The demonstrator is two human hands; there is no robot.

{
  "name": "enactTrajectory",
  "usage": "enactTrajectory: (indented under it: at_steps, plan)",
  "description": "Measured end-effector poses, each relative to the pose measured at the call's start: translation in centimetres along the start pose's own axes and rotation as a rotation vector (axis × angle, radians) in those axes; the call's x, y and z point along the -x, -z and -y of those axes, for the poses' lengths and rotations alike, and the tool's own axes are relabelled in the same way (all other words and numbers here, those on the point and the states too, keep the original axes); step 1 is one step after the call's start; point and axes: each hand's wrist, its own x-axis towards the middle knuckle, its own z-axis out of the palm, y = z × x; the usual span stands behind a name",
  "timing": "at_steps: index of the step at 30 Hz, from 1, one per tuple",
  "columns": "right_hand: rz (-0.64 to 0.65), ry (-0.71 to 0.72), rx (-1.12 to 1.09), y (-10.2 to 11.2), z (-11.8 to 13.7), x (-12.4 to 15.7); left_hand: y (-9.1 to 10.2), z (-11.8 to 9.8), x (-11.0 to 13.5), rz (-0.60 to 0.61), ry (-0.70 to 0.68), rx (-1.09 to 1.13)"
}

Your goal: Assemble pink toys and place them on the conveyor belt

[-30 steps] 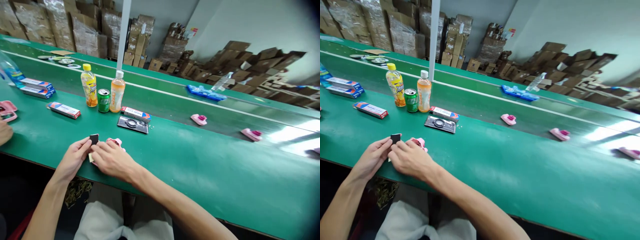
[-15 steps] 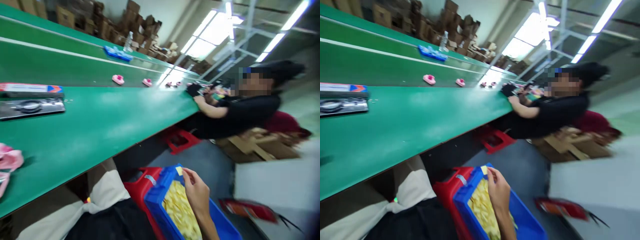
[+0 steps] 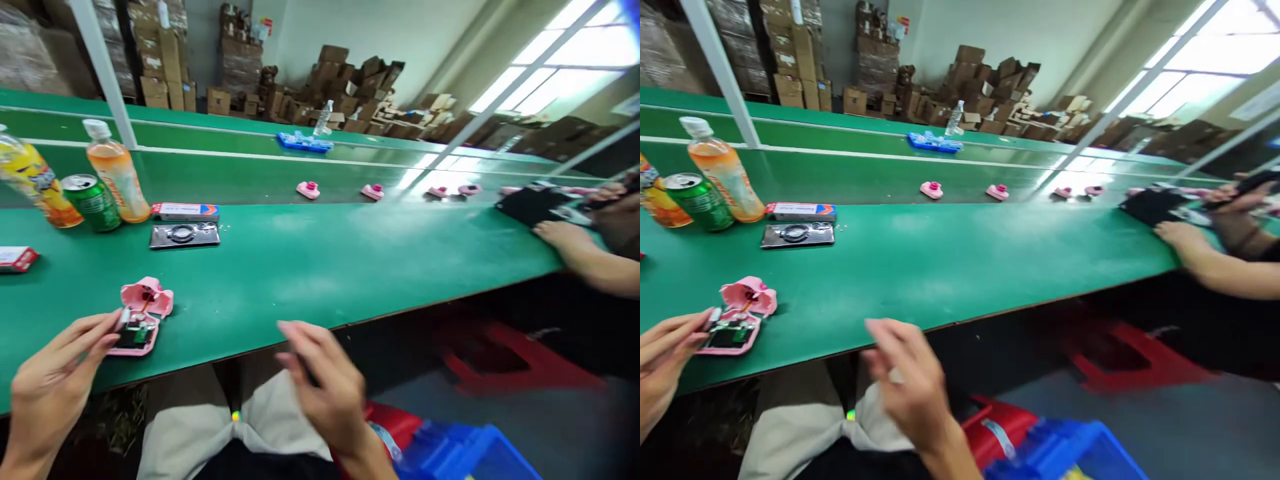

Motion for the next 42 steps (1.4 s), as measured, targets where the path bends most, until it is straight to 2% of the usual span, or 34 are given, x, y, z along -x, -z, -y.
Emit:
enactTrajectory:
  at_steps: [2,4,6,9,14,20,24,27,29,34,42]
  plan:
    - [0.263,0.269,-0.256,-4.6,3.2,-6.1,-0.4,-0.7,0.3,0.054,-0.052,-0.04]
    - [0.453,0.441,-0.325,-7.8,5.3,-9.7,-0.7,-1.3,0.8,0.095,-0.084,-0.037]
    - [0.581,0.525,-0.312,-9.5,6.0,-11.2,-1.1,-1.5,1.4,0.083,-0.072,-0.034]
    - [0.687,0.553,-0.287,-10.2,5.5,-11.6,-1.5,-1.6,1.8,0.099,-0.105,-0.006]
    - [0.685,0.473,-0.444,-10.1,5.0,-11.4,-1.9,-2.0,1.3,0.151,-0.191,0.065]
    - [0.588,0.315,-0.609,-10.7,4.7,-10.7,-1.3,-1.4,1.5,0.183,-0.142,0.117]
    - [0.532,0.202,-0.696,-10.8,4.2,-10.1,-0.3,-1.0,1.5,0.174,-0.047,-0.027]
    - [0.549,0.13,-0.771,-11.0,4.2,-9.4,-0.3,-1.0,1.2,0.259,-0.061,-0.127]
    - [0.566,0.1,-0.775,-11.0,4.3,-8.9,-0.7,-1.0,1.1,0.254,-0.064,-0.11]
    - [0.576,0.166,-0.631,-10.7,4.6,-8.3,-1.7,-1.1,1.6,0.108,-0.087,-0.121]
    - [0.622,0.256,-0.429,-11.3,6.0,-9.3,-2.1,-1.4,1.5,0.077,-0.086,-0.134]
